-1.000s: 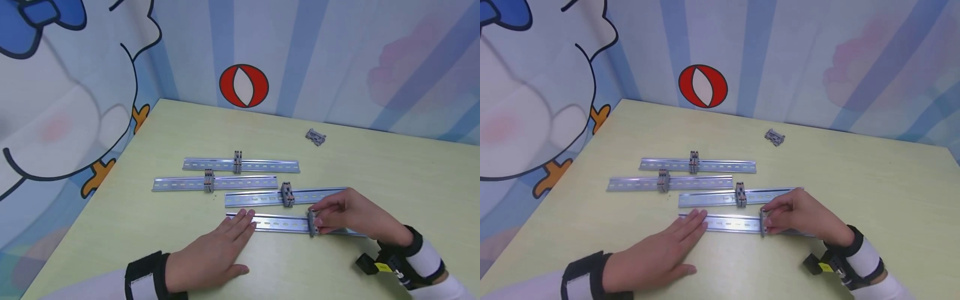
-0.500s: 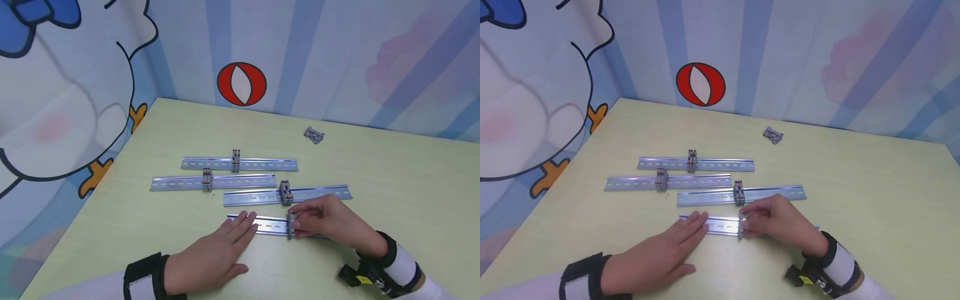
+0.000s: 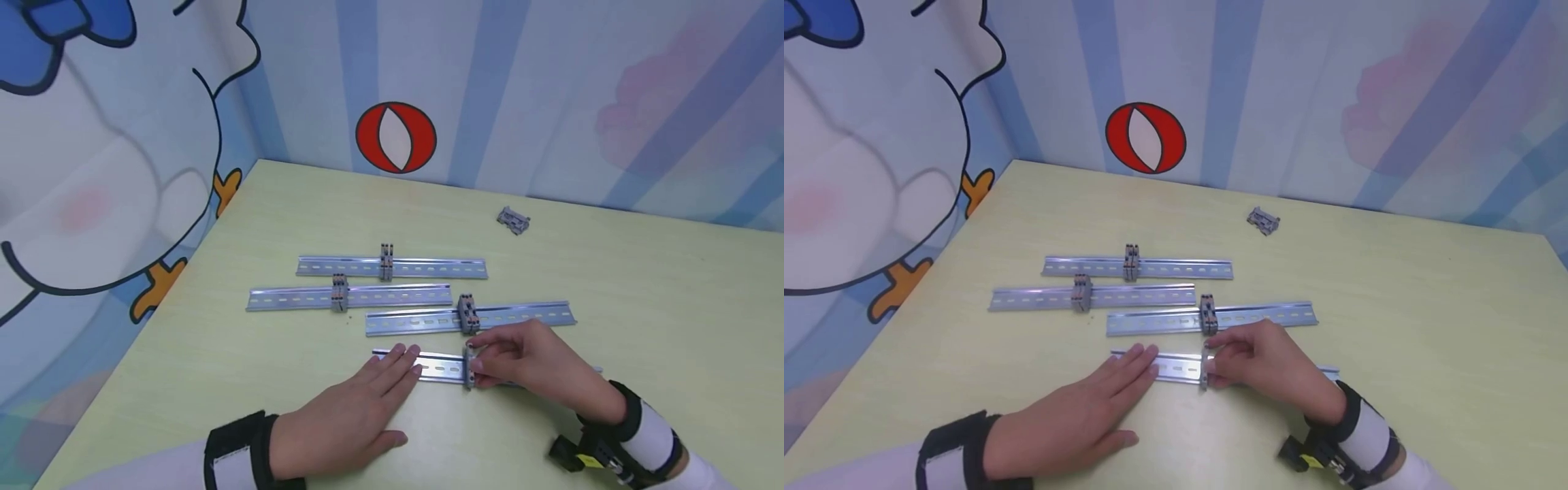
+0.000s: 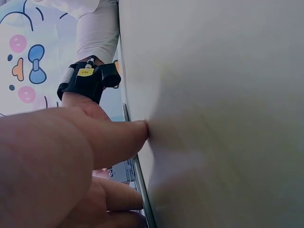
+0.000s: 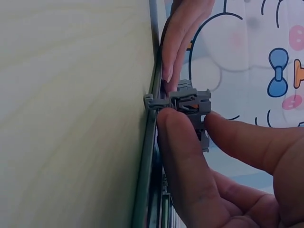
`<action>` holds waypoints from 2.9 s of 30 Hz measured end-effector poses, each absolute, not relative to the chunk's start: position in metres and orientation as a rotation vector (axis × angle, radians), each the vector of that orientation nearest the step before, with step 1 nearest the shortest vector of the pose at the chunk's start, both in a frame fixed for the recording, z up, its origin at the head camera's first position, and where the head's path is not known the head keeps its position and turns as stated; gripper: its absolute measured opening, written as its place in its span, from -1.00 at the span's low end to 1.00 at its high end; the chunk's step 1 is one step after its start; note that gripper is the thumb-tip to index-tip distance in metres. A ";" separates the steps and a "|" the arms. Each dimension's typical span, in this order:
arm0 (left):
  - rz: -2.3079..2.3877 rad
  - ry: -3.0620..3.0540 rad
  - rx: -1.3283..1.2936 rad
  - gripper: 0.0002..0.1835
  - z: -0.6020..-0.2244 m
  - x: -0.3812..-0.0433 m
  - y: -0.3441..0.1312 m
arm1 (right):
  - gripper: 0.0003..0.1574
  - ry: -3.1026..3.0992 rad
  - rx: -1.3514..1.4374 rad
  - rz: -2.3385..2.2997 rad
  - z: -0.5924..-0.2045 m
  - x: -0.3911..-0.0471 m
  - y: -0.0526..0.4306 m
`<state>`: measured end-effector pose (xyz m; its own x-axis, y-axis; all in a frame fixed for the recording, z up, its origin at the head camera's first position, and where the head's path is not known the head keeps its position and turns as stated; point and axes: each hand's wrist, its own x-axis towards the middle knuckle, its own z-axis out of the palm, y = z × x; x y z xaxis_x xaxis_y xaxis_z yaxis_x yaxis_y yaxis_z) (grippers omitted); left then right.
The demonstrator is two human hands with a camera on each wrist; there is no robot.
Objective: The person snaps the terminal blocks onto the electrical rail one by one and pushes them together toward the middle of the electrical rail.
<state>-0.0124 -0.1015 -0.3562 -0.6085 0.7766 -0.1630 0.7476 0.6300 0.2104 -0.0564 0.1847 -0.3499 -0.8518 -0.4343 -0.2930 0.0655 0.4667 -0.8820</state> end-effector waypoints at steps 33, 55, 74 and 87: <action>0.164 2.599 1.295 -0.22 -0.363 -0.013 -0.100 | -0.69 3.017 -0.399 -0.934 -0.302 -0.106 0.240; 0.139 2.626 1.316 -0.22 -0.361 -0.015 -0.106 | -0.50 3.237 -0.490 -0.467 -0.338 -0.225 0.228; 0.152 2.616 1.298 -0.20 -0.361 -0.015 -0.105 | -0.46 3.105 -0.351 -0.606 -0.331 -0.226 0.226; 0.174 2.606 1.293 -0.19 -0.362 -0.017 -0.106 | -0.61 3.209 -0.420 -0.416 -0.323 -0.214 0.239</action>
